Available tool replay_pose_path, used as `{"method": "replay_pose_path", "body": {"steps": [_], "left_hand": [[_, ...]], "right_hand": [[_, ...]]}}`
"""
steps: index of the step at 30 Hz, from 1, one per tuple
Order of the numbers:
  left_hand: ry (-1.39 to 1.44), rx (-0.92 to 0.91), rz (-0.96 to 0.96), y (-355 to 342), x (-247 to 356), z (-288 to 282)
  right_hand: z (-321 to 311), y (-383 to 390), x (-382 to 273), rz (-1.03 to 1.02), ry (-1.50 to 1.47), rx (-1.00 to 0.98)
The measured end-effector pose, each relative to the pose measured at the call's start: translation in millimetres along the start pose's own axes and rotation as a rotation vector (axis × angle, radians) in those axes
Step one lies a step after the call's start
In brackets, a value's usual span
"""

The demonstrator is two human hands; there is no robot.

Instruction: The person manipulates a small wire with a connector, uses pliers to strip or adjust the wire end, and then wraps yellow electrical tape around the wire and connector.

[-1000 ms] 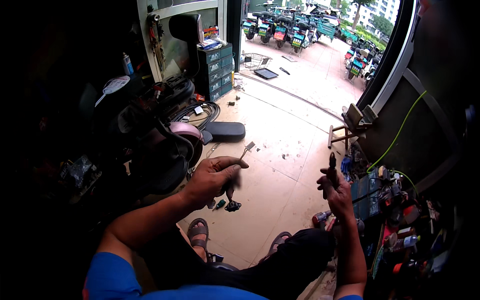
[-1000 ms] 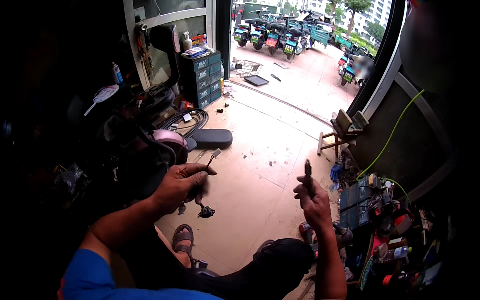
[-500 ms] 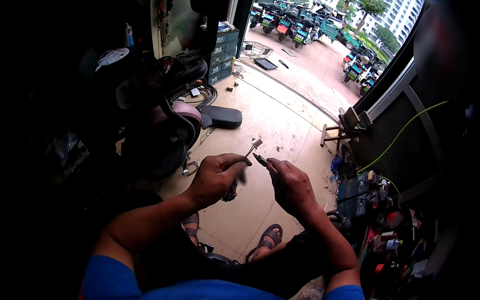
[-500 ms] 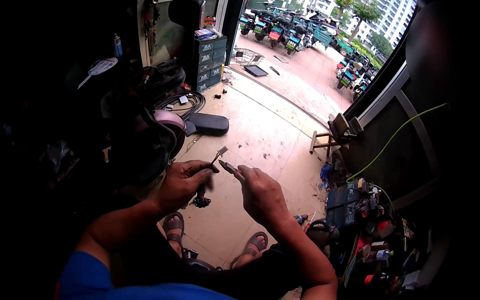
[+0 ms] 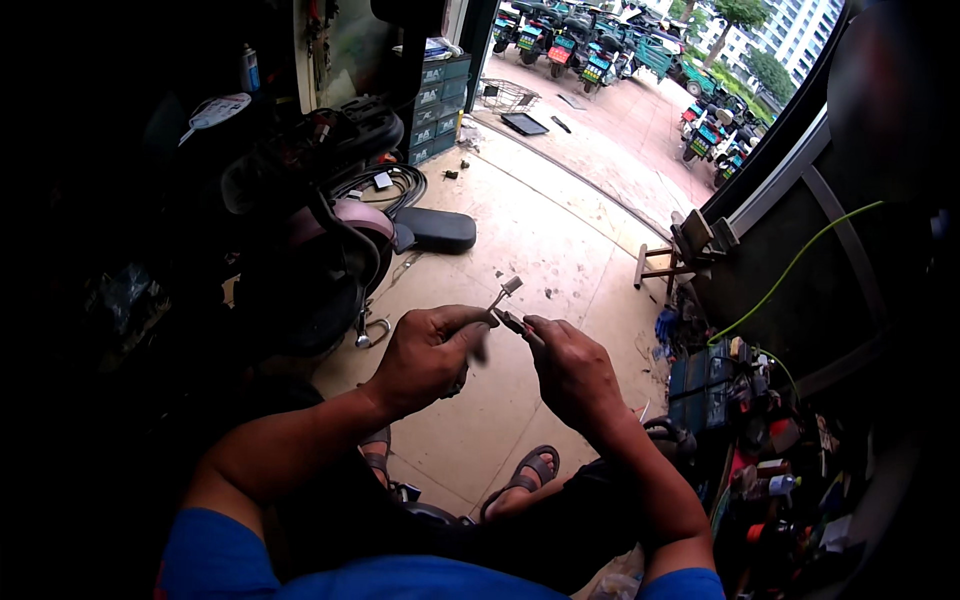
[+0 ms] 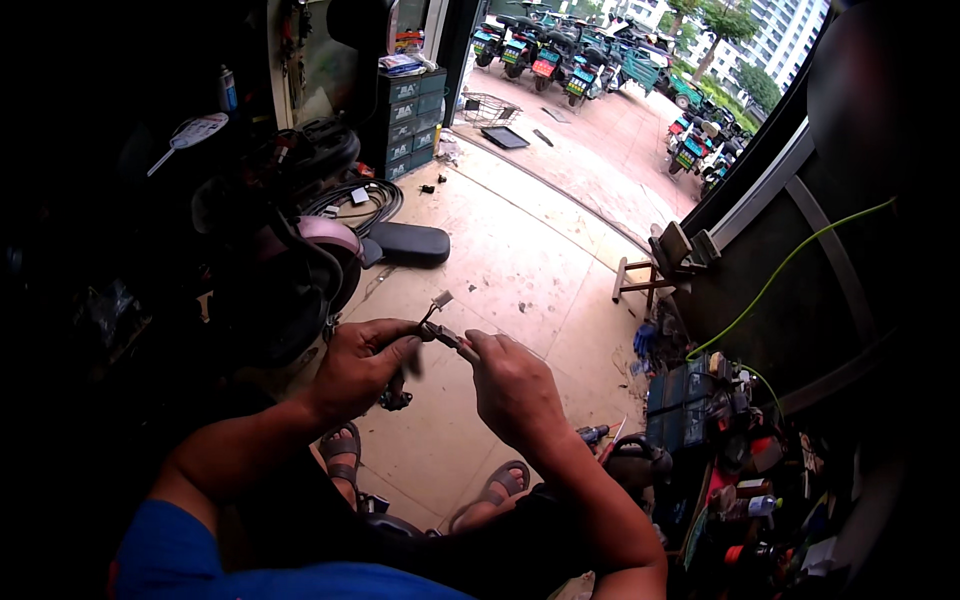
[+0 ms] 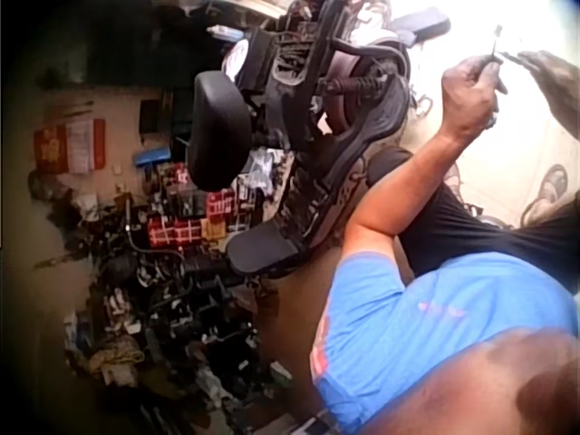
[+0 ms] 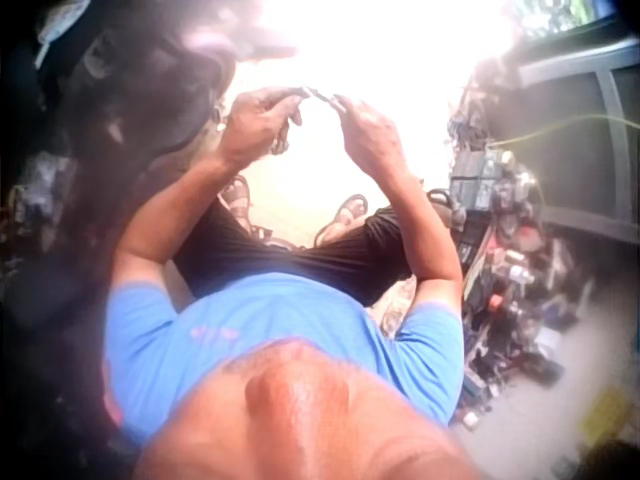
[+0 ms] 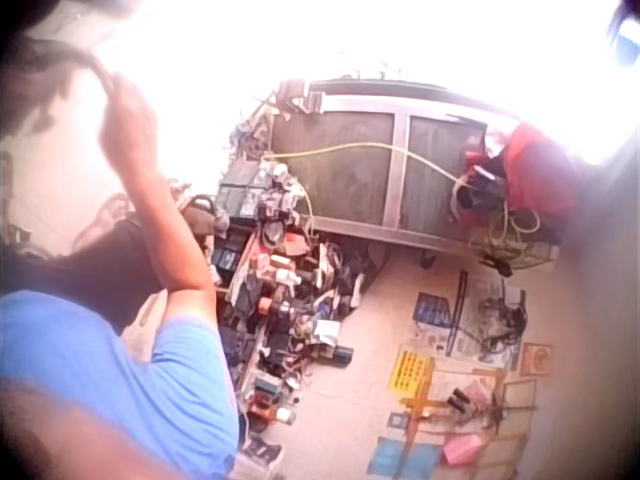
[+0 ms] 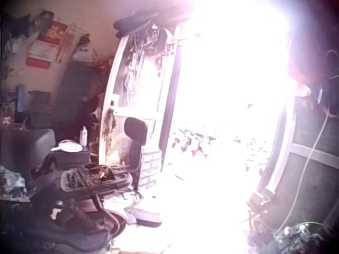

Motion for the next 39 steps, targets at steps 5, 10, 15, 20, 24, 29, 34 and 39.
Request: {"method": "replay_pose_path", "body": {"steps": [5, 10, 15, 20, 24, 29, 34, 39], "left_hand": [[-0.024, 0.005, -0.025, 1, 2, 4], [-0.043, -0.007, -0.016, -1, 0, 7], [-0.052, -0.011, -0.013, -2, -1, 8], [0.061, -0.047, -0.091, -2, -7, 10], [0.111, -0.113, -0.192, -1, -2, 11], [0.115, -0.157, -0.247, -2, -12, 10], [0.115, -0.177, -0.245, -3, -12, 9], [0.132, -0.179, -0.296, -3, -19, 9]], "right_hand": [[-2, 1, 0, -0.005, 0.020, -0.011], [-3, 3, 0, -0.048, 0.066, 0.044], [-3, 4, 2, -0.056, 0.143, 0.057], [1, 4, 3, -0.059, 0.212, 0.050], [8, 7, 7, -0.107, 0.225, 0.029], [20, 4, 1, -0.216, 0.244, -0.006], [28, 8, 9, -0.198, 0.159, 0.002], [38, 7, 17, -0.176, 0.079, -0.065]]}}
Point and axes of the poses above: each hand's wrist, its own y-axis away from the middle knuckle, its own z-axis out of the palm, x = y × z, the point moved 8 cm from there along -y, towards the middle knuckle, and after that the axes turned 2 degrees about z, right-handed, at the moved point
